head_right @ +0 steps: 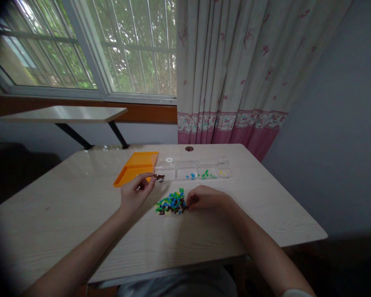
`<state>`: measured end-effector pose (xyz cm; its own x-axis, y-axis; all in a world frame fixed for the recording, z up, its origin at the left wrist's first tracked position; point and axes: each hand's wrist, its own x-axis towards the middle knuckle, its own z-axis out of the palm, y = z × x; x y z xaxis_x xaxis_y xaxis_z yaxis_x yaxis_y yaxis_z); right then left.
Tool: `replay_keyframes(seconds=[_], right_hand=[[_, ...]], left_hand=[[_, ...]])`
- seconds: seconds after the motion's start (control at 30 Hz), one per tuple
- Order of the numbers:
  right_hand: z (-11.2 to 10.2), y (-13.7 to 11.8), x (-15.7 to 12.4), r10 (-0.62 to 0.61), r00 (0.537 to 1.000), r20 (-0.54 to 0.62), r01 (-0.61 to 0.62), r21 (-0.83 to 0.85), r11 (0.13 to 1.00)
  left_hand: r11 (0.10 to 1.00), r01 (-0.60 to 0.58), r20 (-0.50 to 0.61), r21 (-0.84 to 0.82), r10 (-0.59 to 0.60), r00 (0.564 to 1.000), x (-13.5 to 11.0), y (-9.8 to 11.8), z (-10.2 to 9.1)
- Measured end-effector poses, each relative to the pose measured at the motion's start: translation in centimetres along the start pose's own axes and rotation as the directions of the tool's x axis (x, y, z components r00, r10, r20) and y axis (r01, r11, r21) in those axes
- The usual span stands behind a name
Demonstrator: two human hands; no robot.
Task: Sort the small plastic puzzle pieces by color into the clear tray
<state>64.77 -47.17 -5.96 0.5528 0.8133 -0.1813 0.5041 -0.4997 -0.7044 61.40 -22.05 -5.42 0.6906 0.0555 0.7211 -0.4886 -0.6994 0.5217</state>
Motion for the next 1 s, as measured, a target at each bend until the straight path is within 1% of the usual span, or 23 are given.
replay_keyframes(seconds=[0.1, 0.17, 0.23, 0.3, 0.4, 0.47, 0.53, 0.6, 0.67, 0.73, 0.8, 0.87, 0.93, 1.0], right_hand=[[0.0, 0.0, 0.0, 0.000, 1.000, 0.012, 0.000, 0.017, 1.000], [0.0, 0.0, 0.0, -0.003, 1.000, 0.010, 0.003, 0.025, 1.000], [-0.1, -0.1, -0.1, -0.016, 1.000, 0.008, 0.016, 0.026, 1.000], [-0.1, -0.1, -0.1, -0.033, 0.999, 0.015, 0.032, 0.029, 0.999], [-0.2, -0.1, -0.2, -0.048, 0.999, 0.015, 0.047, 0.038, 0.998], [-0.3, -0.1, -0.2, -0.054, 0.999, 0.000, 0.054, 0.037, 0.998], [-0.3, 0.0, -0.1, -0.060, 0.998, -0.017, 0.060, 0.036, 0.998], [-0.3, 0.1, -0.1, -0.066, 0.997, -0.031, 0.068, 0.047, 0.997], [-0.2, 0.3, 0.0, -0.056, 0.997, -0.058, 0.061, 0.082, 0.995], [0.0, 0.4, 0.3, -0.022, 0.994, -0.103, 0.036, 0.138, 0.990], [0.2, 0.4, 0.6, 0.022, 0.987, -0.162, 0.012, 0.202, 0.979], [0.5, 0.2, 1.0, 0.047, 0.972, -0.230, 0.017, 0.268, 0.963], [0.9, 0.0, 1.5, 0.063, 0.953, -0.295, 0.042, 0.339, 0.940], [1.4, -0.1, 1.9, 0.071, 0.942, -0.329, 0.073, 0.405, 0.911]], left_hand=[[0.997, 0.070, 0.050, 0.036, -0.071, 0.996, 0.1, -0.3, 0.2], [0.985, 0.155, 0.061, 0.078, -0.160, 0.985, 0.3, -0.8, 0.4], [0.959, 0.253, 0.066, 0.131, -0.263, 0.963, 0.5, -1.5, 0.6], [0.924, 0.326, 0.082, 0.201, -0.347, 0.934, 0.6, -2.2, 0.9], [0.882, 0.366, 0.113, 0.298, -0.413, 0.903, 0.7, -3.1, 1.2], [0.874, 0.363, 0.125, 0.323, -0.419, 0.899, 0.7, -3.4, 1.3], [0.886, 0.346, 0.141, 0.309, -0.403, 0.904, 0.7, -3.5, 1.4], [0.915, 0.309, 0.183, 0.257, -0.360, 0.915, 0.6, -3.4, 1.3], [0.952, 0.243, 0.254, 0.187, -0.285, 0.924, 0.4, -3.2, 1.3], [0.980, 0.150, 0.343, 0.128, -0.186, 0.921, 0.0, -2.7, 1.3], [0.996, 0.050, 0.450, 0.079, -0.080, 0.890, -0.5, -2.0, 1.3], [0.999, -0.032, 0.539, 0.021, 0.016, 0.842, -0.9, -1.2, 1.4], [0.997, -0.075, 0.574, -0.018, 0.072, 0.816, -1.2, -0.3, 1.5], [0.994, -0.099, 0.582, -0.039, 0.103, 0.807, -1.4, 0.3, 1.6]])
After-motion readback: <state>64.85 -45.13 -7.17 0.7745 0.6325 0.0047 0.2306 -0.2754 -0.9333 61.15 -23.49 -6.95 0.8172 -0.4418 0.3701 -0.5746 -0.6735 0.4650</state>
